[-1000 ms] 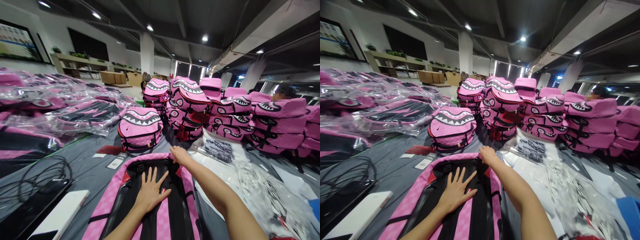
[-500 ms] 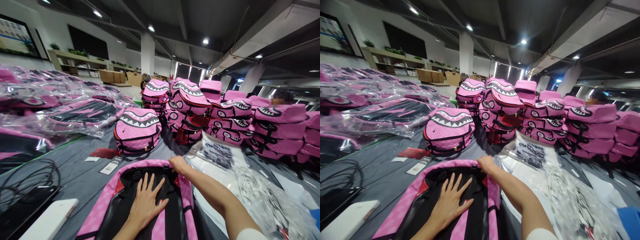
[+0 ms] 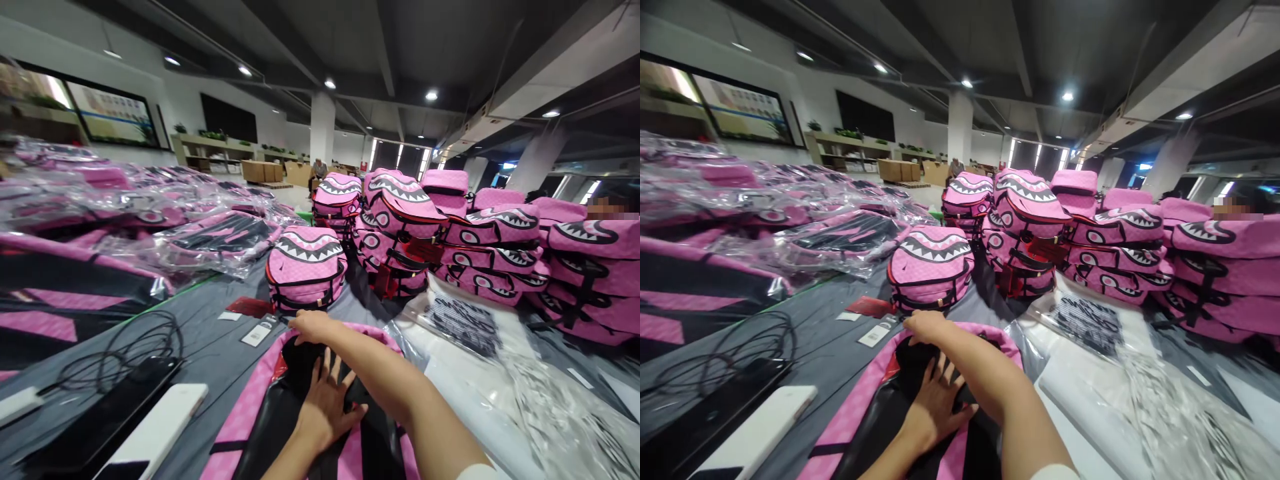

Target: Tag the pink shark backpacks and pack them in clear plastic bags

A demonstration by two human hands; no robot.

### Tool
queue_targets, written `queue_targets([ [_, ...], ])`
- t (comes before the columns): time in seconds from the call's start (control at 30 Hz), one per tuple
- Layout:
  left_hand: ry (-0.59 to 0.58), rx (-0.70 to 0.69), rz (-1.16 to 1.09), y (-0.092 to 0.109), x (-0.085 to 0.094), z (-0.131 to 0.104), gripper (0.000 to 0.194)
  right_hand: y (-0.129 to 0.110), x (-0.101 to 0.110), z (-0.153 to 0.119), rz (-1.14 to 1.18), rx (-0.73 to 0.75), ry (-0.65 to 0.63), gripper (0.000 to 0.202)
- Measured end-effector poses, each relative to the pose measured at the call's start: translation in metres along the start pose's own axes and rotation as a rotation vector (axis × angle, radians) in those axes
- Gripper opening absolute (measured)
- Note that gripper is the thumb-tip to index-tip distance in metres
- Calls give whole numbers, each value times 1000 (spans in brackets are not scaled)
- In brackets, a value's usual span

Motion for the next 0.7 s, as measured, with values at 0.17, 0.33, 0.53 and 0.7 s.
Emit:
queue_targets([
  [0.17,58,-15,-100,2,4,-3,79,0,-10,28,-54,29,-101,34],
  [0.33,332,66,-82,-16,23,-8,46,8,-18,35,-72,26,-114,33],
  [0.53,143,194,68,-25,16,1,63,-7,-27,31,-89,41,-107,28],
  [0.7,53,129,44,-10,7,-2,68,-19,-42,9,-95,37,-24,19],
])
Point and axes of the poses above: each hand's wrist, its own z-axis towards the middle knuckle, its own x-axis out of the back of the hand, y = z × x, the point moved 9 cm from there along z, towards the middle knuckle, and after that the axes turned 6 degrees about y, right-handed, at the moved point
